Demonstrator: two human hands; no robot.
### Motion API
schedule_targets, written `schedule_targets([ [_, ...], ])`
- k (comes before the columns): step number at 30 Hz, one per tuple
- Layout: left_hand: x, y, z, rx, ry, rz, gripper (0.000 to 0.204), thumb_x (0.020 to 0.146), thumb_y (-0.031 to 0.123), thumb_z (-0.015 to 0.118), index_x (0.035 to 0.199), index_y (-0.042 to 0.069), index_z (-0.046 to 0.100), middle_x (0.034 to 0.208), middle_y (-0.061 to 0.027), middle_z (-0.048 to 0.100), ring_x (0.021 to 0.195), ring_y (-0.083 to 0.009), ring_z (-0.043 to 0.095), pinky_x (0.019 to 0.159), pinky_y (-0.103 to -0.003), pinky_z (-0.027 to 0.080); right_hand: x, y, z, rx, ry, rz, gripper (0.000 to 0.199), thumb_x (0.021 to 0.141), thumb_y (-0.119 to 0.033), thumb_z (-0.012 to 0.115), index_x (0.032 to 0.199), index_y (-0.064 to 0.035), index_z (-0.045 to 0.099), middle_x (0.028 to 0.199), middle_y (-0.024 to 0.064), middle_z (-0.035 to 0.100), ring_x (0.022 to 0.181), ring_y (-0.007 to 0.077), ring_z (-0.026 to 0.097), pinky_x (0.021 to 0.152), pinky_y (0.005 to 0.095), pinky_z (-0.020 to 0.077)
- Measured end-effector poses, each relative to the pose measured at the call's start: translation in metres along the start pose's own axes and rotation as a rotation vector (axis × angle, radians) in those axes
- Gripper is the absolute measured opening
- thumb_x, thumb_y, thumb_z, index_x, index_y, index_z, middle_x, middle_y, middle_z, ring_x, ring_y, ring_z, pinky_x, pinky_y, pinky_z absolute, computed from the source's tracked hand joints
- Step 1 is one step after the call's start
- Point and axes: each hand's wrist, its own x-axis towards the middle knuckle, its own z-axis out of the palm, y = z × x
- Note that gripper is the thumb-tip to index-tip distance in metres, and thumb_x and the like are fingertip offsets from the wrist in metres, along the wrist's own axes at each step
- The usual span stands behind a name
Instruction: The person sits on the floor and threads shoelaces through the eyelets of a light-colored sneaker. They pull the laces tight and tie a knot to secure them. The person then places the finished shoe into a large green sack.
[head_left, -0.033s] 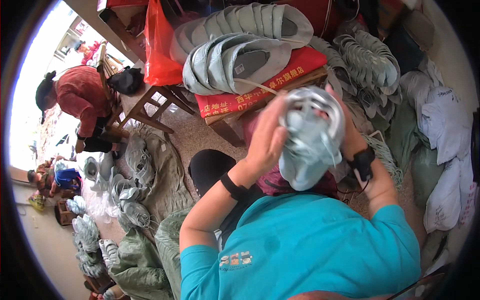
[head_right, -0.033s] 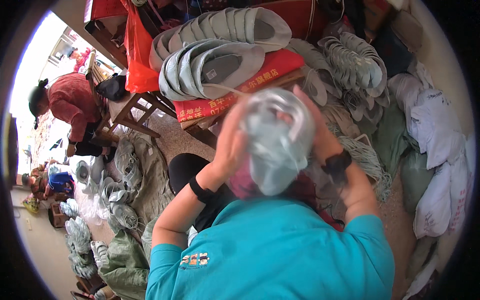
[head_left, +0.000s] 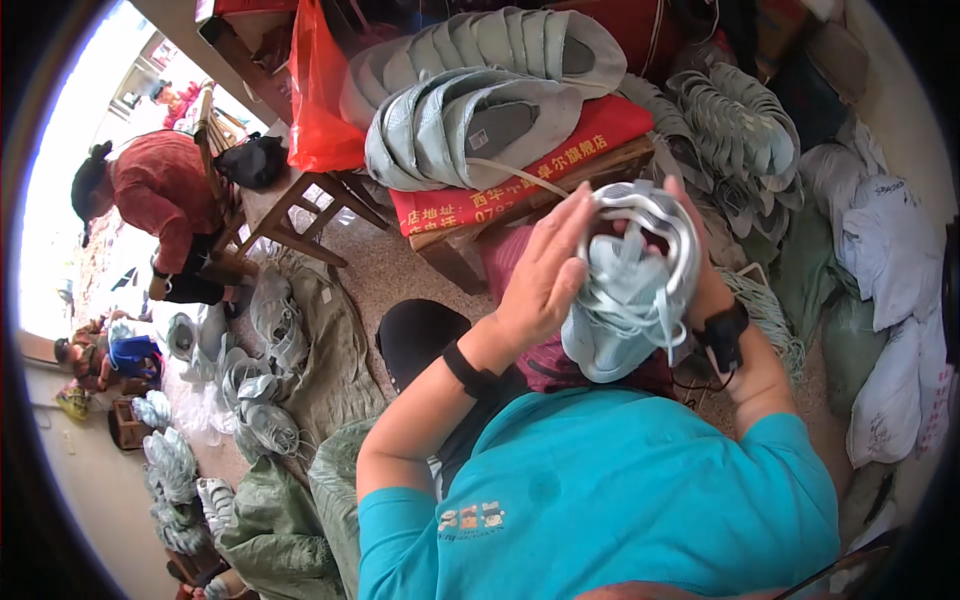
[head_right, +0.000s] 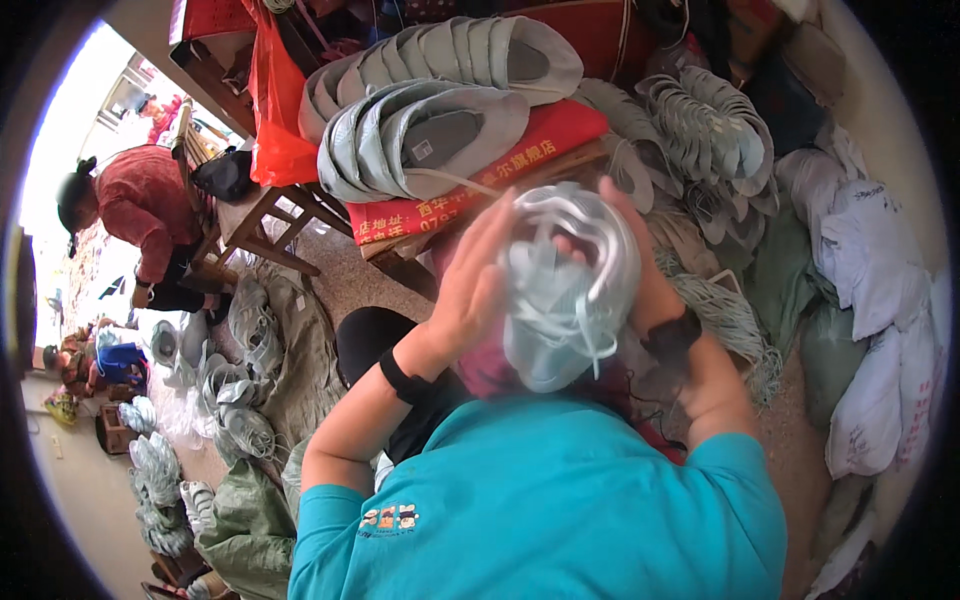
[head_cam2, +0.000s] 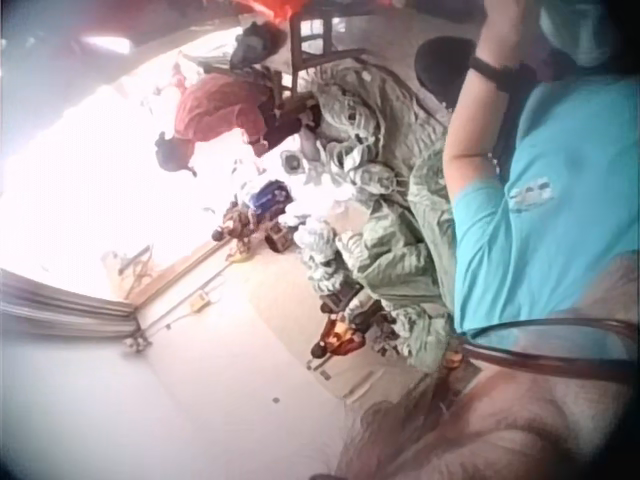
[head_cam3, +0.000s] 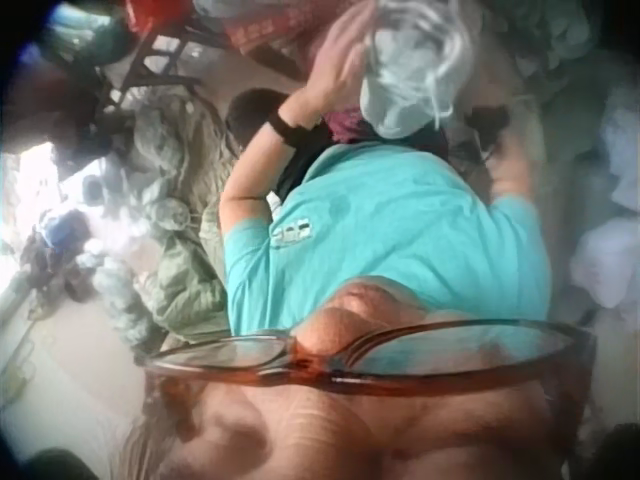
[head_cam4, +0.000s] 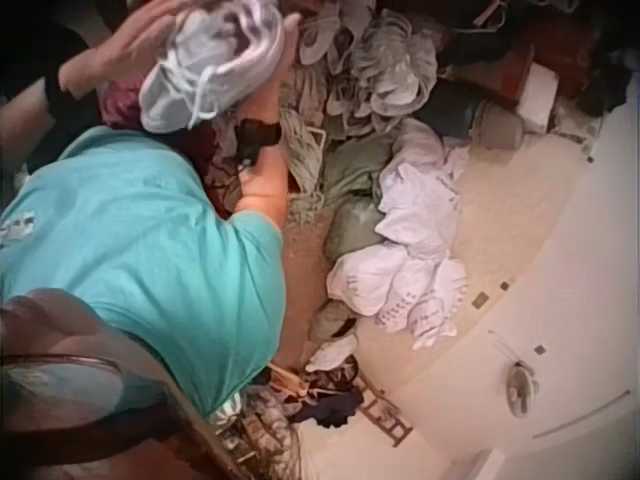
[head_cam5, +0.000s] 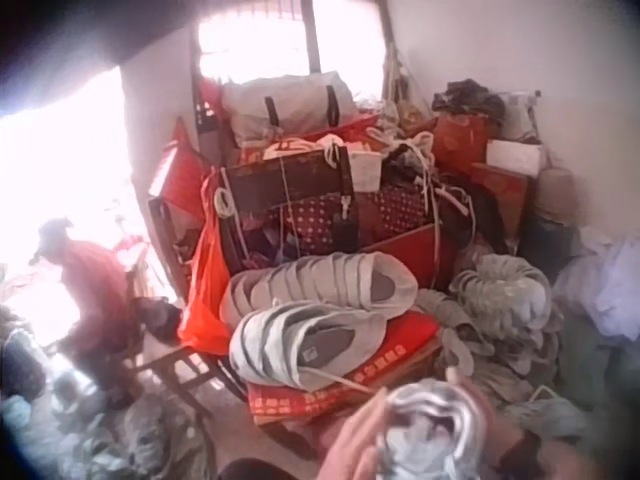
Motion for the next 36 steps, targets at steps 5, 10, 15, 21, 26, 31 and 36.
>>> schedule_targets([
  [5,0.038,-0.026,-0.012,0.285,0.19,-0.146,0.029,0.098,0.015,0.053,0.122,0.002,0.063,0.12,-0.0179,0.062,0.109,-0.0341,0.062,0.094,-0.038,0.049,-0.011,0.0,0.071,-0.121,0.308,-0.3,0.069,0.099,-0.041,0.042,0.14,0.0144,0.035,0.129,0.0322,0.054,0.109,0.037,0.065,0.087,0.0419,0.0597],
  [10,0.041,-0.085,-0.025,0.646,-0.01,-0.139,0.026,0.087,0.005,0.056,0.112,0.003,0.064,0.113,-0.0171,0.062,0.106,-0.0371,0.06,0.087,-0.044,0.051,-0.007,-0.02,0.1,-0.825,0.324,-0.418,0.092,0.089,-0.048,0.061,0.148,0.01,0.02,0.136,0.0332,0.047,0.113,0.041,0.062,0.1,0.0499,0.0511],
  [15,0.038,-0.106,-0.025,0.847,-0.121,-0.117,0.02,0.084,0.005,0.058,0.102,0.004,0.066,0.102,-0.0161,0.062,0.099,-0.0362,0.059,0.082,-0.044,0.051,0.016,-0.039,0.05,-0.948,0.584,-0.273,0.069,0.086,-0.038,0.066,0.136,0.0052,0.045,0.119,0.0233,0.062,0.108,0.0373,0.065,0.09,0.047,0.0559],
  [21,0.041,-0.075,-0.025,0.595,0.125,-0.111,0.013,0.083,0.005,0.064,0.095,0.003,0.068,0.091,-0.0135,0.062,0.088,-0.0342,0.06,0.077,-0.041,0.05,0.051,-0.027,-0.002,-0.664,0.59,-0.092,0.035,0.093,-0.021,0.059,0.123,-0.0023,0.058,0.11,0.0099,0.067,0.097,0.0187,0.067,0.083,0.0352,0.0565],
  [26,0.033,-0.064,-0.024,0.327,0.237,-0.371,0.015,0.085,0.001,0.062,0.099,0.001,0.069,0.088,-0.0085,0.062,0.079,-0.0216,0.063,0.073,-0.03,0.049,0.07,-0.016,-0.017,-0.656,0.586,-0.038,0.035,0.099,-0.032,0.056,0.123,-0.0064,0.058,0.112,0.0056,0.065,0.095,0.0146,0.066,0.082,0.032,0.0552],
  [31,0.019,-0.07,-0.014,-0.252,0.305,-0.657,0.018,0.094,0.009,0.057,0.106,-0.003,0.065,0.092,-0.0019,0.062,0.082,-0.0107,0.06,0.075,-0.025,0.048,0.075,-0.019,-0.029,-0.809,0.519,0.061,0.046,0.104,-0.044,0.042,0.126,-0.0068,0.057,0.115,0.0038,0.064,0.096,0.0147,0.064,0.089,0.03,0.0503],
  [36,0.023,-0.057,-0.017,-0.659,0.369,-0.731,0.026,0.1,0.019,0.054,0.113,-0.003,0.06,0.101,-0.0022,0.063,0.091,-0.0078,0.058,0.08,-0.023,0.047,0.084,-0.017,-0.015,-1.55,0.798,0.315,0.062,0.102,-0.054,0.038,0.126,-0.0011,0.058,0.113,0.0145,0.066,0.101,0.0268,0.064,0.093,0.0362,0.047],
])
